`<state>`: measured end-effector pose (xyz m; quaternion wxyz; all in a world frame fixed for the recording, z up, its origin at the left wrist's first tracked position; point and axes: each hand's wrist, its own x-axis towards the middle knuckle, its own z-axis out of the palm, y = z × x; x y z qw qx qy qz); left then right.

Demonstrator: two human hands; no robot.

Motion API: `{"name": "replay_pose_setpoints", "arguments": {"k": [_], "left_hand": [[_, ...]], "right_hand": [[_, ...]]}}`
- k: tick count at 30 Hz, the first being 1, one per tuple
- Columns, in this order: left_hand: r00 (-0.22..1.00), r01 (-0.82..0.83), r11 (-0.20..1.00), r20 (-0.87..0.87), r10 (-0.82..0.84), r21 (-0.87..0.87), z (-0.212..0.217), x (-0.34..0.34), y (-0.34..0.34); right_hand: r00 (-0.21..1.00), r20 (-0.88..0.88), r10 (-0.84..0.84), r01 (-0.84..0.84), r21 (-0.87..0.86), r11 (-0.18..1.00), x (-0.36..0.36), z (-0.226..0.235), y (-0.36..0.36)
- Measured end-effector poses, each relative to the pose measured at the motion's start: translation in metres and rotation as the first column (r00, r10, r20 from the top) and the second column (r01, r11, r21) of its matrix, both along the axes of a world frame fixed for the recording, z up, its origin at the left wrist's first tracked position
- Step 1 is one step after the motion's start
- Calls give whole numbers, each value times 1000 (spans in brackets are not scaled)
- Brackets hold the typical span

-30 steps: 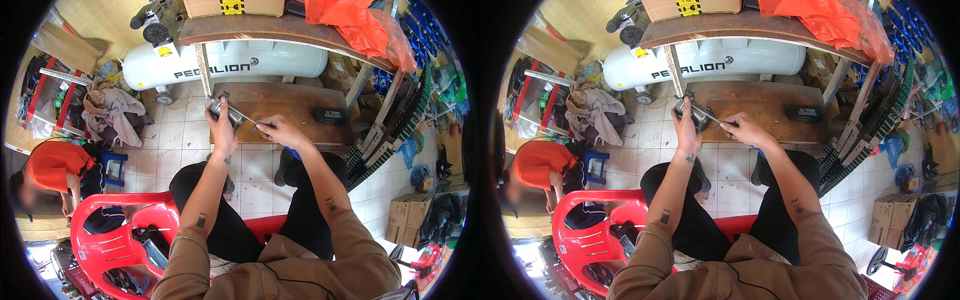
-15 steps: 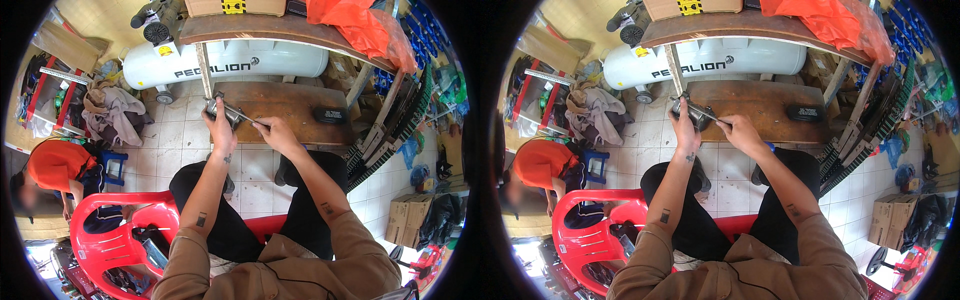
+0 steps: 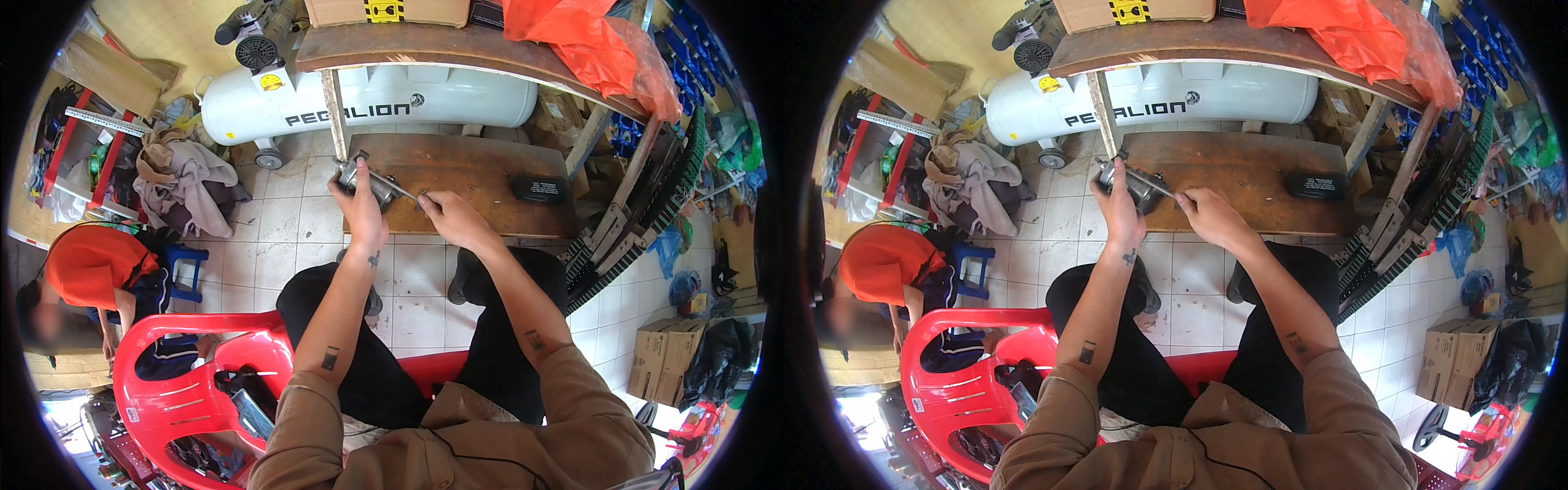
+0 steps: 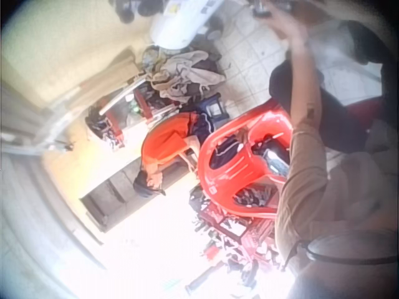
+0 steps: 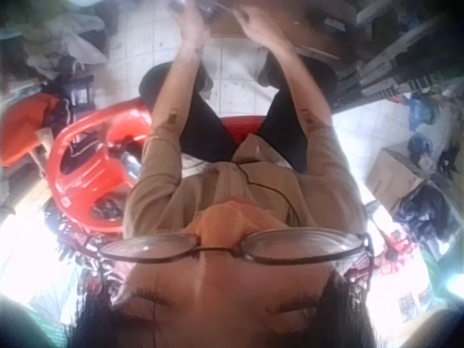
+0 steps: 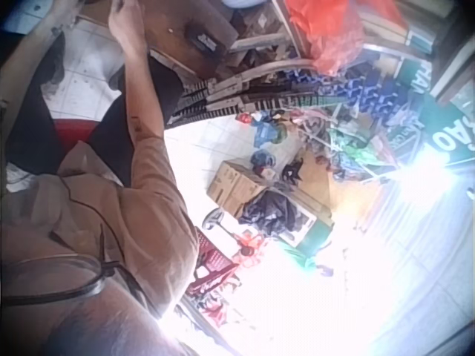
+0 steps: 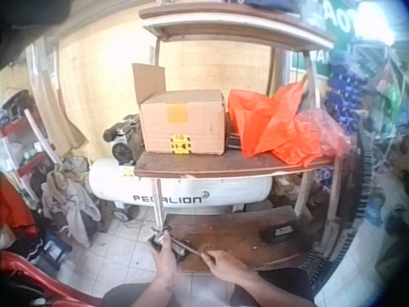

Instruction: The person disassembles a motorcycle starter motor by using a screwdriver to remove several screws from its housing and then pulling the components apart by hand.

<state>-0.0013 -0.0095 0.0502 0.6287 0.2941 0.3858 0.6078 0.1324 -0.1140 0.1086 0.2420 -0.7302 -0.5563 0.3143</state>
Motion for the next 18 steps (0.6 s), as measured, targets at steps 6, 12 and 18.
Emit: {"name": "replay_pose_setpoints", "arguments": {"k": [6,12,18], "left_hand": [[999,13,999,50,-11,-48,-1,0,-1],[1000,-2,1000,21,2,-12,4,-3,1],[998,-60,998,29,61,-19,15,-2,-6]], "right_hand": [[972,-235,4,-33,-121,992,1,-19,1],[974,-226,4,19,100,995,-5,-47,5],[982,-131,-133,169,321,932,-30,-48,0]]}}
